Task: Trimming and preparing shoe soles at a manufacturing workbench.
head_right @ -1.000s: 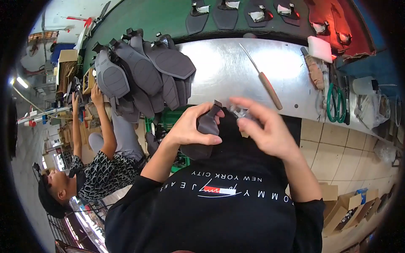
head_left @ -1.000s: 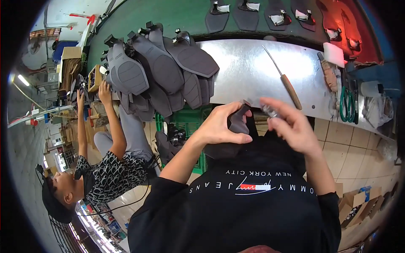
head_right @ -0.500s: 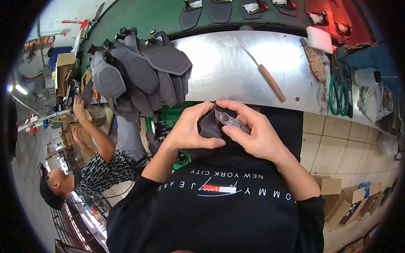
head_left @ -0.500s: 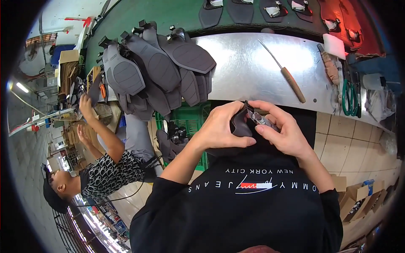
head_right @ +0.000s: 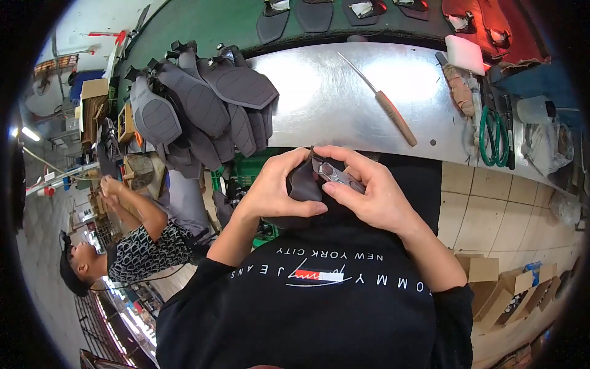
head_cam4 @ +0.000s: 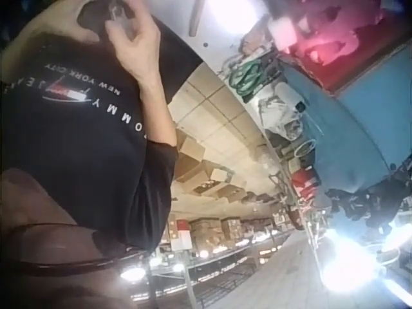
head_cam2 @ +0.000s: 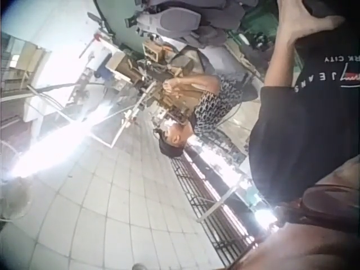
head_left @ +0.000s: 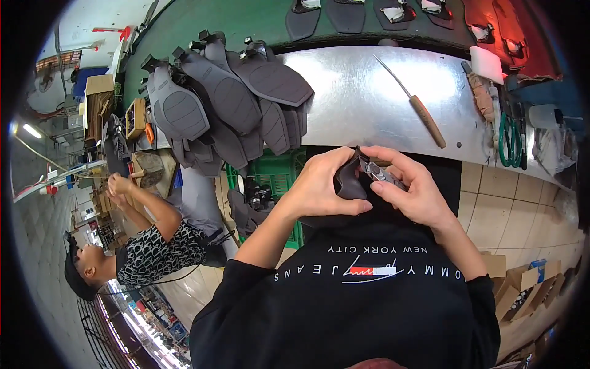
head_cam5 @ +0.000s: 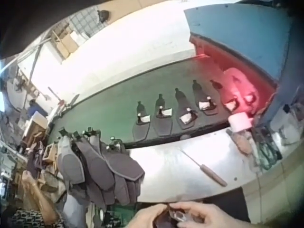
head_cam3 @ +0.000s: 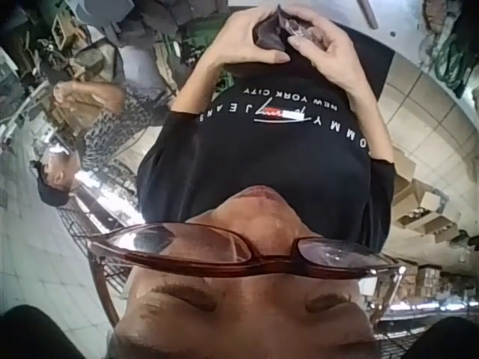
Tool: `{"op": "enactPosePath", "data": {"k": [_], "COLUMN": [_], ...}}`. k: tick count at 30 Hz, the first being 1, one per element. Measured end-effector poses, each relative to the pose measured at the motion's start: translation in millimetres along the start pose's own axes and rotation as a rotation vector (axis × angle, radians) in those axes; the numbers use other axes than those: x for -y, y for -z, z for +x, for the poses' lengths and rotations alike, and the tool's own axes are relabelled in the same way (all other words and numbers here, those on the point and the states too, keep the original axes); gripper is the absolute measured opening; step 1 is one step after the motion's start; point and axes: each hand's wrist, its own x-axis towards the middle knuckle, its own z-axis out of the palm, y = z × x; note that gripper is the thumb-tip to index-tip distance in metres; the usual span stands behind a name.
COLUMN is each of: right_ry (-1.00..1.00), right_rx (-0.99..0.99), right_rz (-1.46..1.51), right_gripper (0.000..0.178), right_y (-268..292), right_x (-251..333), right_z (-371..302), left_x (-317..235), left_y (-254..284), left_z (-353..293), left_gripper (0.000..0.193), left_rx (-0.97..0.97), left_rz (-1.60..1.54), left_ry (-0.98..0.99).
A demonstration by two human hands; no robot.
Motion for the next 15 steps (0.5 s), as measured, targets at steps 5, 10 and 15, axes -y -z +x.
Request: {"op": "enactPosePath", "data": {"k": [5, 10, 15], "right_ry": [0.025, -0.007, -0.022], "right_rx": [-0.016, 0.004, 0.0], "right_rz": [0.011, 0.038, 0.083], "right_gripper": [0.049, 0.048, 0.048], "right_y": [-0.9, -0.1, -2.1], "right_x": [-4.6, 1.0, 3.2], "right_z": [2.0, 1.2, -0.1], "left_x": [3.7, 3.3, 5.1], "left_y": [-1.0, -0.3, -1.9], "left_z": [-0.5, 0.5, -1.6], "left_gripper": [0.057, 0.056, 0.053], "left_rx": [-0.008, -0.004, -0.014], "left_rz": [-0.031, -0.029, -0.023], "left_ry": [0.003, -0.013, -0.062]}}
